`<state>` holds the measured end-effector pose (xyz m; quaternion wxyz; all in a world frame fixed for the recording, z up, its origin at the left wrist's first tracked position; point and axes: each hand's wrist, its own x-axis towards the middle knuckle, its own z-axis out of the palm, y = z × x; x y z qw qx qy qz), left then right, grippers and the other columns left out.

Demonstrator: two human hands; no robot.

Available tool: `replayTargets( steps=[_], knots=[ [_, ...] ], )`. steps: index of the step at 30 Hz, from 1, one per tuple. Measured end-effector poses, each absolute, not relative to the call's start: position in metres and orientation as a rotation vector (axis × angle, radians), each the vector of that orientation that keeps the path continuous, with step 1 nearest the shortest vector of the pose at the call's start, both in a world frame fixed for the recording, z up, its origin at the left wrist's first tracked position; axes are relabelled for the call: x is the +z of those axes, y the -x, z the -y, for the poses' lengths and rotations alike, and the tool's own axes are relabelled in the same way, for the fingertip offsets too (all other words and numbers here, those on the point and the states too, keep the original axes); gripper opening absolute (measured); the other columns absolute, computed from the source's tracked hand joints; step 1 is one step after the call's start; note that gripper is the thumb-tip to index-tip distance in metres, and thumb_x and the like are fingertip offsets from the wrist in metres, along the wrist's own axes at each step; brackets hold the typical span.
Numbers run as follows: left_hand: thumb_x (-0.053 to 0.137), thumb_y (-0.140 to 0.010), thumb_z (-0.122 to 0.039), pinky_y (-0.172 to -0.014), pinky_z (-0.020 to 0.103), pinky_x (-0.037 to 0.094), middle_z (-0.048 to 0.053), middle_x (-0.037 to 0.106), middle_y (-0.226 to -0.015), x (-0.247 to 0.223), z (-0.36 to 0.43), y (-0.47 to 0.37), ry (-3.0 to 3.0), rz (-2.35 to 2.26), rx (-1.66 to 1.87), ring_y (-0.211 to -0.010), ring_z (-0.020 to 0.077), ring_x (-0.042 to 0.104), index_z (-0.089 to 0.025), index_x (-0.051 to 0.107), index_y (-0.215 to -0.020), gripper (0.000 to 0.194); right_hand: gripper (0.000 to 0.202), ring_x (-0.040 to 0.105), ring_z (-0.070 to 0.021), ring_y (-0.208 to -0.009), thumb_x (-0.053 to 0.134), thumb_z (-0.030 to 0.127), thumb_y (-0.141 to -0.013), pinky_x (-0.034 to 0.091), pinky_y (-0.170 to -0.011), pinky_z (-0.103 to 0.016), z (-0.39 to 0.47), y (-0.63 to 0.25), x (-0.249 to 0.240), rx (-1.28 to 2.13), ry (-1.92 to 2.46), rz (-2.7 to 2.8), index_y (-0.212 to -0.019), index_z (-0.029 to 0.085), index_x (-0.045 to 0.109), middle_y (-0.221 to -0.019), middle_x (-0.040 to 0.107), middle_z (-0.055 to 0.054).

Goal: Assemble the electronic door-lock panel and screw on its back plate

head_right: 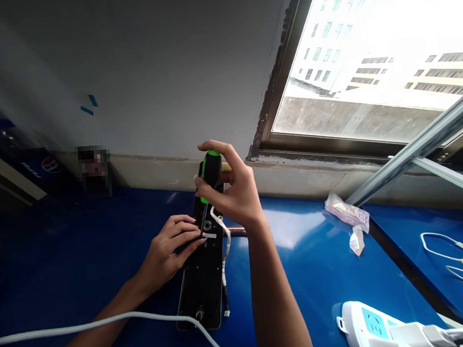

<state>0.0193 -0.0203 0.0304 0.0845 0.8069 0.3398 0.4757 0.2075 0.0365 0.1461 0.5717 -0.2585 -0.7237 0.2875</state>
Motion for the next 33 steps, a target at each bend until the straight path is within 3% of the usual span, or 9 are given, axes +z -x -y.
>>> replayTargets(
  steps=[17,20,28,33],
  knots=[
    [0.077,-0.096,-0.021,-0.091,0.039,0.060,0.004,0.077,-0.091,0.035,0.023,-0.020,-2.384,-1.056,1.412,-0.107,0.0251,0.066,-0.021,0.077,-0.095,0.001,0.044,0.077,-0.0168,-0.072,0.076,0.025,-0.091,0.070,-0.066,-0.031,-0.024,-0.211,0.148,0.605,0.624,1.756,-0.130,0.030,0.056,-0.083,0.066,0.005],
    [0.075,-0.098,-0.024,-0.091,0.041,0.061,0.005,0.077,-0.091,0.037,0.024,-0.020,-2.370,-1.083,1.394,-0.106,0.0258,0.067,-0.022,0.078,-0.093,0.007,0.043,0.076,-0.0175,-0.072,0.076,0.026,-0.092,0.070,-0.068,-0.034,-0.022,-0.209,0.148,0.591,0.631,1.762,-0.130,0.030,0.055,-0.083,0.066,0.004],
    [0.076,-0.097,-0.019,-0.093,0.039,0.060,0.004,0.077,-0.093,0.034,0.023,-0.019,-2.396,-1.055,1.405,-0.108,0.0248,0.065,-0.021,0.076,-0.094,0.003,0.044,0.074,-0.0170,-0.071,0.074,0.022,-0.093,0.070,-0.070,-0.036,-0.020,-0.209,0.148,0.548,0.637,1.792,-0.132,0.031,0.055,-0.084,0.066,0.005],
    [0.078,-0.095,-0.019,-0.093,0.037,0.060,0.004,0.077,-0.093,0.034,0.022,-0.017,-2.421,-1.050,1.374,-0.110,0.0249,0.064,-0.020,0.076,-0.095,0.003,0.046,0.077,-0.0153,-0.085,0.075,0.018,-0.092,0.070,-0.080,-0.034,-0.017,-0.211,0.151,0.566,0.559,1.862,-0.133,0.030,0.058,-0.119,0.070,-0.001]
  ],
)
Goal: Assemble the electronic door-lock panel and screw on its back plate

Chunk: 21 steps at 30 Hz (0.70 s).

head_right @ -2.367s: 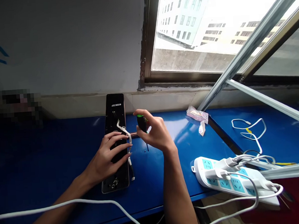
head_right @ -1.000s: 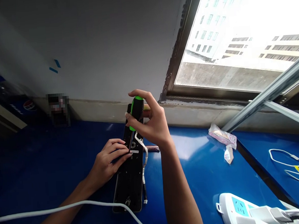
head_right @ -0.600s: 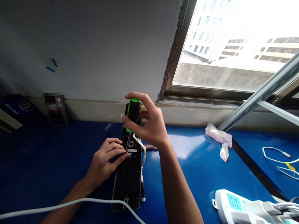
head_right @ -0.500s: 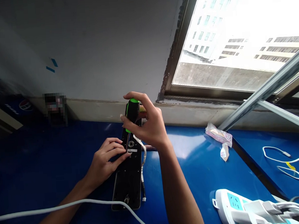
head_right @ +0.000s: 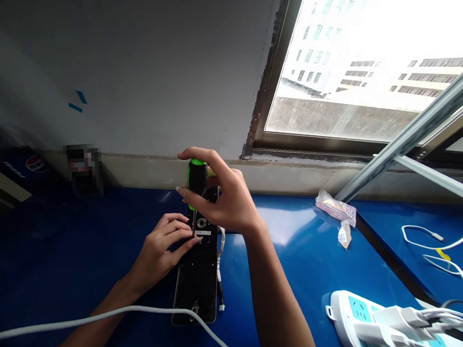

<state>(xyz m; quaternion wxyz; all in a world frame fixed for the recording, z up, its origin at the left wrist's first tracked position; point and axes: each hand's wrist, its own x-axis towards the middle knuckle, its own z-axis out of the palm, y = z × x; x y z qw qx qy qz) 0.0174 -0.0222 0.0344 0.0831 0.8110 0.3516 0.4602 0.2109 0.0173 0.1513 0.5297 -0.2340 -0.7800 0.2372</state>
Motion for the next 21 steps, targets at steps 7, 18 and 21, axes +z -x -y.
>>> replayTargets(
  steps=[7,18,21],
  knots=[
    [0.076,-0.097,-0.019,-0.094,0.038,0.058,0.004,0.077,-0.092,0.035,0.022,-0.016,-2.440,-1.112,1.389,-0.109,0.0250,0.063,-0.020,0.075,-0.094,0.004,0.052,0.077,-0.0181,-0.105,0.074,0.019,-0.094,0.070,-0.088,-0.033,-0.007,-0.214,0.164,0.604,0.480,1.966,-0.143,0.029,0.058,-0.138,0.069,-0.003],
    [0.076,-0.098,-0.031,-0.106,0.045,0.056,0.009,0.072,-0.123,0.032,0.020,-0.015,-2.441,-1.316,1.338,-0.123,0.0283,0.059,-0.020,0.074,-0.120,0.025,0.049,0.076,-0.0217,-0.117,0.067,0.014,-0.097,0.069,-0.096,-0.035,-0.003,-0.217,0.166,0.397,0.467,2.011,-0.143,0.029,0.062,-0.135,0.073,-0.002],
    [0.074,-0.100,-0.035,-0.109,0.047,0.056,0.009,0.066,-0.134,0.029,0.020,-0.015,-2.431,-1.348,1.253,-0.131,0.0300,0.054,-0.023,0.071,-0.128,0.031,0.047,0.076,-0.0202,-0.115,0.068,0.013,-0.097,0.068,-0.094,-0.033,-0.005,-0.216,0.166,0.355,0.440,2.040,-0.141,0.028,0.064,-0.134,0.074,-0.001]
  ],
)
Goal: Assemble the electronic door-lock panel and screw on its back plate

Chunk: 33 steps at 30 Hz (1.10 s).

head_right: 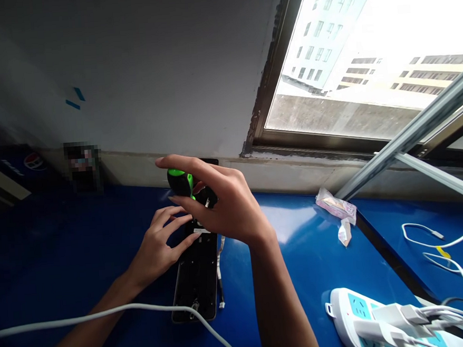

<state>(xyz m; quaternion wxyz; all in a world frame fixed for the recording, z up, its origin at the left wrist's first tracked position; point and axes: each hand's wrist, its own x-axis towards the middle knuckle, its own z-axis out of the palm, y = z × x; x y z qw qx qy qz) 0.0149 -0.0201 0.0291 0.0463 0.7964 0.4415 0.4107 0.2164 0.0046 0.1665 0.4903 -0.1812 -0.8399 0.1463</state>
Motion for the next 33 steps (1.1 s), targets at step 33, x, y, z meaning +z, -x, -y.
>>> replayTargets(
  steps=[33],
  knots=[
    [0.072,-0.097,-0.046,-0.115,0.048,0.057,0.007,0.054,-0.148,0.025,0.018,-0.012,-2.138,-1.477,1.135,-0.138,0.0318,0.060,-0.033,0.068,-0.135,0.040,0.034,0.074,-0.0200,-0.115,0.062,0.016,-0.104,0.063,-0.097,-0.037,-0.010,-0.219,0.167,0.471,0.446,2.000,-0.133,0.028,0.075,-0.126,0.079,-0.006]
  ],
)
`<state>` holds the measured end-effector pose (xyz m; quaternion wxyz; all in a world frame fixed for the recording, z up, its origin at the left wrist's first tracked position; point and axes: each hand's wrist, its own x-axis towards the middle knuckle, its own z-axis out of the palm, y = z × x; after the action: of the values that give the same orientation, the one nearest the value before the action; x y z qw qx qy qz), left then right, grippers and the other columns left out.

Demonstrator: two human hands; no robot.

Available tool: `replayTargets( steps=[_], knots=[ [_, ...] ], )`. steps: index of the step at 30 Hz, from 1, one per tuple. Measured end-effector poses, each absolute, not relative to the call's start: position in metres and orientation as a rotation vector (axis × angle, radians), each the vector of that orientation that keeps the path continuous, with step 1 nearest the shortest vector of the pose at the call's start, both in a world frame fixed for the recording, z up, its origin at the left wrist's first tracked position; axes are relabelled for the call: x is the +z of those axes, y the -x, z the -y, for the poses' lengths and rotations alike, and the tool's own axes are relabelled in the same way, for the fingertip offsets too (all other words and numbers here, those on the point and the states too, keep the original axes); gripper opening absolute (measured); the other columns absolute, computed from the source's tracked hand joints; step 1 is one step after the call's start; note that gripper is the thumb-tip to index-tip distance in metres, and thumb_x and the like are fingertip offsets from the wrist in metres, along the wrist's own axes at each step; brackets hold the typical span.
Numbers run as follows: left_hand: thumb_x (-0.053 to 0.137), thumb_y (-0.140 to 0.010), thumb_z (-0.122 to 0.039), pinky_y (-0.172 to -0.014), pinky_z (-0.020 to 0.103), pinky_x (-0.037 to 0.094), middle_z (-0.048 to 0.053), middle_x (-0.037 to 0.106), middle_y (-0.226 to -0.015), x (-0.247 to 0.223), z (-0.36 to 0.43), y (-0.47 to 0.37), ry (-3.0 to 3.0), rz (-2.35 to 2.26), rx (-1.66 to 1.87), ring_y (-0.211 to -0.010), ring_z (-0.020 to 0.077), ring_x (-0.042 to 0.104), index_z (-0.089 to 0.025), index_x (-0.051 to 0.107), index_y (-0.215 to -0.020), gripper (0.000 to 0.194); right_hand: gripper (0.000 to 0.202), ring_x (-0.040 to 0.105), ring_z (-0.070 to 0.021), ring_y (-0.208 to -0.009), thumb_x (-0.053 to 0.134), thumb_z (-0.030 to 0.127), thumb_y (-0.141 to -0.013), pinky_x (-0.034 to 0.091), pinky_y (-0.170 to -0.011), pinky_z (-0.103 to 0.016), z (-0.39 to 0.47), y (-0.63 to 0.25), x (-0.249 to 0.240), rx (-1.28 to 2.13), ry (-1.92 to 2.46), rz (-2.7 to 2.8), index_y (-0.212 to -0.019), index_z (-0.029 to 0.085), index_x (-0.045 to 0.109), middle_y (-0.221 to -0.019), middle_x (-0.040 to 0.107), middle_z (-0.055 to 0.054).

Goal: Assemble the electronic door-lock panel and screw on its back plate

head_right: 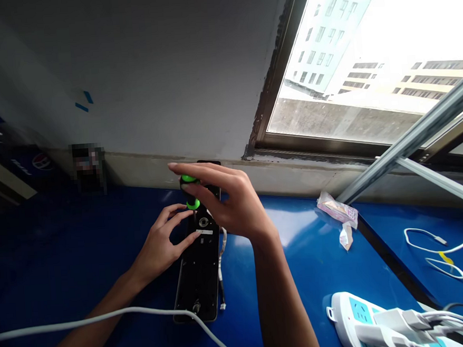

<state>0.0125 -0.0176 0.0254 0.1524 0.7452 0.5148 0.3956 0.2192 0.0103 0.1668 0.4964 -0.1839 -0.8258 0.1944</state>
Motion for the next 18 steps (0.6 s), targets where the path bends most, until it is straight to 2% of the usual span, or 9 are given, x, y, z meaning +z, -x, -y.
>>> replayTargets(
  steps=[2,4,7,9,12,14,16,18],
  knots=[
    [0.072,-0.098,-0.047,-0.116,0.048,0.056,0.006,0.053,-0.149,0.0259,0.0179,-0.0126,-2.121,-1.484,1.117,-0.139,0.0317,0.059,-0.033,0.068,-0.136,0.041,0.024,0.075,-0.0176,-0.098,0.077,0.020,-0.095,0.064,-0.084,-0.033,-0.0117,-0.2187,0.1657,0.369,0.478,1.936,-0.118,0.027,0.082,-0.108,0.079,-0.004],
    [0.072,-0.098,-0.048,-0.117,0.049,0.054,0.006,0.053,-0.148,0.0258,0.0179,-0.0127,-2.113,-1.486,1.111,-0.139,0.0315,0.059,-0.033,0.068,-0.136,0.041,0.023,0.073,-0.0167,-0.093,0.083,0.025,-0.091,0.063,-0.080,-0.031,-0.0131,-0.2184,0.1650,0.297,0.498,1.911,-0.114,0.027,0.083,-0.105,0.076,-0.004],
    [0.072,-0.098,-0.047,-0.117,0.050,0.054,0.007,0.053,-0.149,0.0256,0.0179,-0.0128,-2.113,-1.480,1.116,-0.139,0.0319,0.059,-0.032,0.067,-0.137,0.042,0.031,0.072,-0.0200,-0.117,0.063,0.021,-0.105,0.062,-0.097,-0.036,-0.0123,-0.2185,0.1658,0.416,0.471,1.979,-0.133,0.026,0.075,-0.128,0.075,-0.009],
    [0.072,-0.098,-0.046,-0.117,0.050,0.054,0.008,0.053,-0.149,0.0259,0.0181,-0.0131,-2.115,-1.473,1.118,-0.139,0.0318,0.059,-0.031,0.067,-0.136,0.042,0.037,0.071,-0.0207,-0.125,0.055,0.016,-0.107,0.061,-0.104,-0.039,-0.0108,-0.2187,0.1665,0.528,0.438,2.006,-0.139,0.026,0.071,-0.134,0.075,-0.008],
    [0.073,-0.097,-0.044,-0.116,0.050,0.056,0.008,0.054,-0.148,0.0268,0.0184,-0.0135,-2.106,-1.470,1.122,-0.137,0.0314,0.060,-0.031,0.068,-0.135,0.041,0.027,0.076,-0.0190,-0.102,0.073,0.020,-0.098,0.065,-0.088,-0.035,-0.0107,-0.2189,0.1659,0.454,0.484,1.947,-0.123,0.029,0.080,-0.113,0.080,-0.004],
    [0.073,-0.097,-0.045,-0.115,0.049,0.056,0.008,0.054,-0.148,0.0270,0.0185,-0.0136,-2.101,-1.471,1.126,-0.137,0.0314,0.061,-0.031,0.068,-0.135,0.041,0.022,0.073,-0.0170,-0.090,0.083,0.026,-0.091,0.064,-0.079,-0.033,-0.0120,-0.2193,0.1650,0.350,0.532,1.905,-0.113,0.029,0.084,-0.102,0.077,-0.003],
    [0.073,-0.097,-0.046,-0.114,0.049,0.057,0.008,0.054,-0.148,0.0268,0.0185,-0.0135,-2.099,-1.474,1.124,-0.137,0.0314,0.061,-0.032,0.068,-0.135,0.041,0.025,0.072,-0.0170,-0.096,0.075,0.028,-0.097,0.064,-0.083,-0.032,-0.0129,-0.2198,0.1648,0.365,0.529,1.928,-0.121,0.030,0.081,-0.110,0.076,-0.004],
    [0.073,-0.097,-0.046,-0.114,0.049,0.057,0.008,0.053,-0.149,0.0269,0.0186,-0.0135,-2.096,-1.477,1.119,-0.137,0.0315,0.061,-0.031,0.068,-0.136,0.042,0.034,0.073,-0.0192,-0.114,0.059,0.024,-0.106,0.063,-0.095,-0.036,-0.0126,-0.2201,0.1652,0.474,0.490,1.986,-0.136,0.030,0.074,-0.127,0.076,-0.006]
  ],
)
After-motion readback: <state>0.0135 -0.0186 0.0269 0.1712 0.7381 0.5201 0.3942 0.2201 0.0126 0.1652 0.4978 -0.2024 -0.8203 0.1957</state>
